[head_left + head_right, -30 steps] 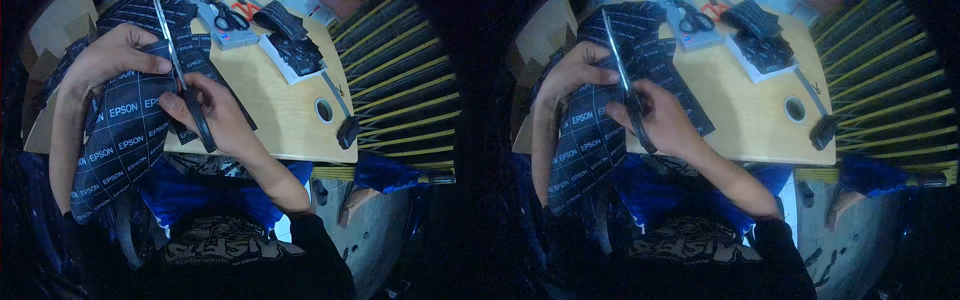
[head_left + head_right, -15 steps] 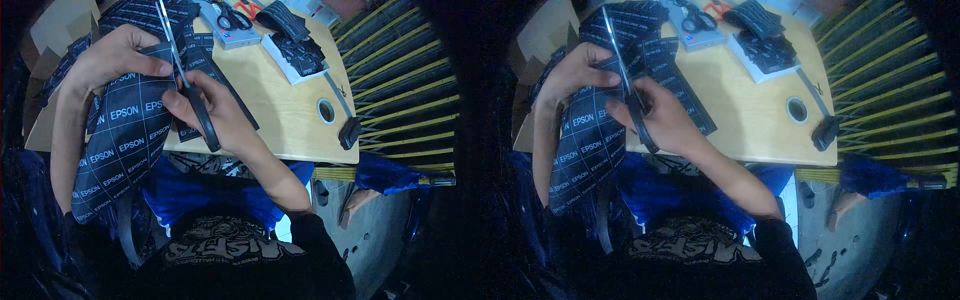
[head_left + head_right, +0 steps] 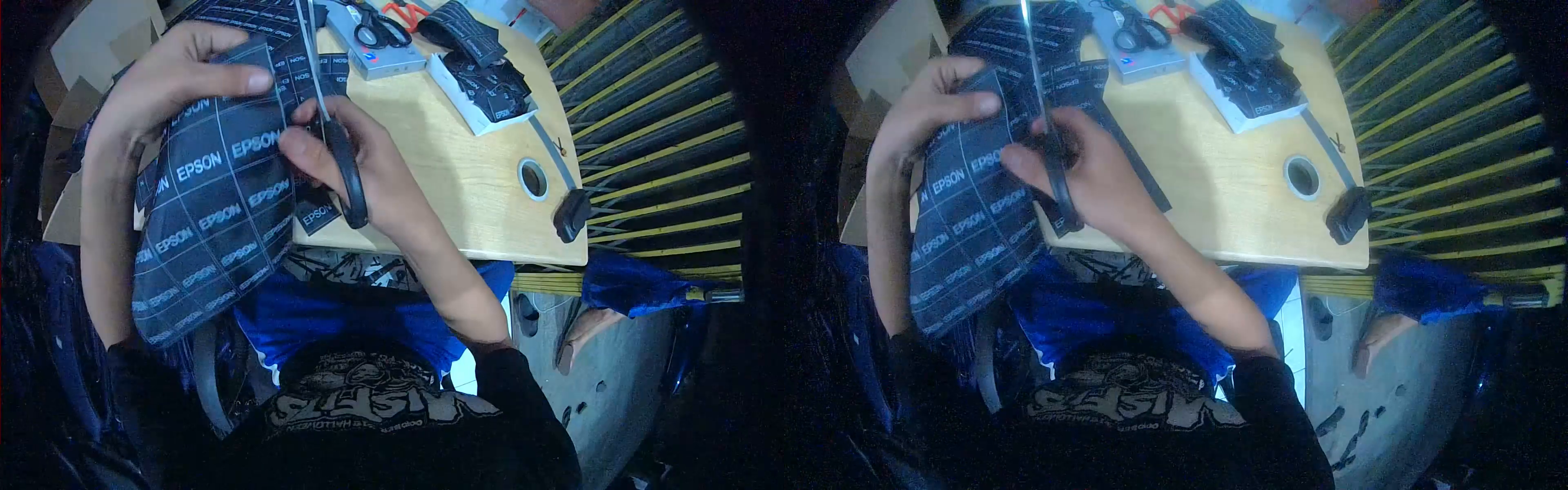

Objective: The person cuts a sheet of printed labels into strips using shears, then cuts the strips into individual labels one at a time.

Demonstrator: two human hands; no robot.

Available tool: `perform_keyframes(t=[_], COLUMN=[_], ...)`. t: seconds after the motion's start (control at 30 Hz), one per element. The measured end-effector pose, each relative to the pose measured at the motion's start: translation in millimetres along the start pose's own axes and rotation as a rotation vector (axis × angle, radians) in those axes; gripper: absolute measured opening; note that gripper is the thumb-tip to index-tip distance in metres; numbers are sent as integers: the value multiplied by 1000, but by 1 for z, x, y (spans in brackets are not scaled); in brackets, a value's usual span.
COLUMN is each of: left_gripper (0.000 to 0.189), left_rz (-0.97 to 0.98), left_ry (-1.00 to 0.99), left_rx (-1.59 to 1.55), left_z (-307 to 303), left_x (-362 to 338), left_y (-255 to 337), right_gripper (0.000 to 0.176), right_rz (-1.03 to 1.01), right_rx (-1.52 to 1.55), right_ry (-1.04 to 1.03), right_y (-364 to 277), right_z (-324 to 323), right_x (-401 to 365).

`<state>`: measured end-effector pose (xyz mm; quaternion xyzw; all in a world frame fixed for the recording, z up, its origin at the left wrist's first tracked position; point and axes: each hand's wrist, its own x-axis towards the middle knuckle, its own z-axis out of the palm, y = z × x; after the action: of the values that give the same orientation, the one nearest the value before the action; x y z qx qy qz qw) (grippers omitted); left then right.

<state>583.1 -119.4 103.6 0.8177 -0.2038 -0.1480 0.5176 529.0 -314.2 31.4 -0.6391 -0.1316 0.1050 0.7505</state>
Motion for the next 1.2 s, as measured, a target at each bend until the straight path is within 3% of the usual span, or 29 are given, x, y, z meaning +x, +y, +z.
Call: perform_keyframes(t=[0.07,0.13,0.23,0.27,0.33,0.37,0.4,0.43,0.47,0.5,0.53,0.57,0.6,0.63,0.67,0.73,0.77,0.83,0.87,0.93,0.97,1.13,1.2], left_gripper=[23,27,34,34,79,73,33,29,21,13,18,22,25,18,18,31,31,40,40,38,35,29,23], left_rz=[166,116,59,52,94,449,640,645,446,229,204,110,117,-134,-138,-105,-103,-47,-43,77,80,-112,-223], left_ry=[58,6,308,315,511,208,782,853,698,582,350,78,40,-140,-133,134,141,269,268,497,489,480,480], left_rx=[-77,-25,378,382,408,996,989,945,714,667,236,348,185,-8,-10,-412,-412,-1007,-1004,-1325,-1397,-1246,-1020], left_z=[-4,-12,-6,1,14,-9,19,43,64,91,110,120,136,146,159,194,203,218,225,235,233,219,216], left_x=[5,11,17,21,29,6,22,1,-27,-57,-74,-86,-93,-95,-98,-92,-92,-87,-82,-78,-73,-64,-62], left_y=[1,6,14,18,27,24,-6,0,14,21,12,15,10,3,-9,-31,-42,-51,-50,-46,-45,-36,-34], right_gripper=[44,46,41,41,37,36,36,37,38,38,38,39,39,39,40,42,42,45,45,48,50,48,47], right_rz=[-135,-71,-147,-146,-98,-149,-152,-93,-31,-97,-93,-67,-39,-33,-42,-59,-62,39,34,77,89,125,90], right_rx=[-24,-17,97,101,46,20,17,12,8,-76,-75,-41,-7,-30,-97,-224,-225,-350,-349,-504,-455,-472,-440], right_ry=[-43,-67,3,-6,140,214,210,262,315,322,320,340,357,359,344,338,332,334,335,305,294,233,218], right_y=[0,-4,9,8,5,10,9,7,5,11,10,8,5,1,4,-2,-4,-11,-11,-10,-9,-13,-11], right_z=[3,3,-1,-6,-15,-20,-23,-26,-29,-35,-39,-42,-44,-47,-49,-52,-47,-43,-45,-47,-47,-52,-54], right_x=[0,-6,-10,-11,-14,-12,-12,-12,-13,-12,-13,-14,-15,-15,-13,-17,-20,-30,-32,-38,-39,-46,-48])
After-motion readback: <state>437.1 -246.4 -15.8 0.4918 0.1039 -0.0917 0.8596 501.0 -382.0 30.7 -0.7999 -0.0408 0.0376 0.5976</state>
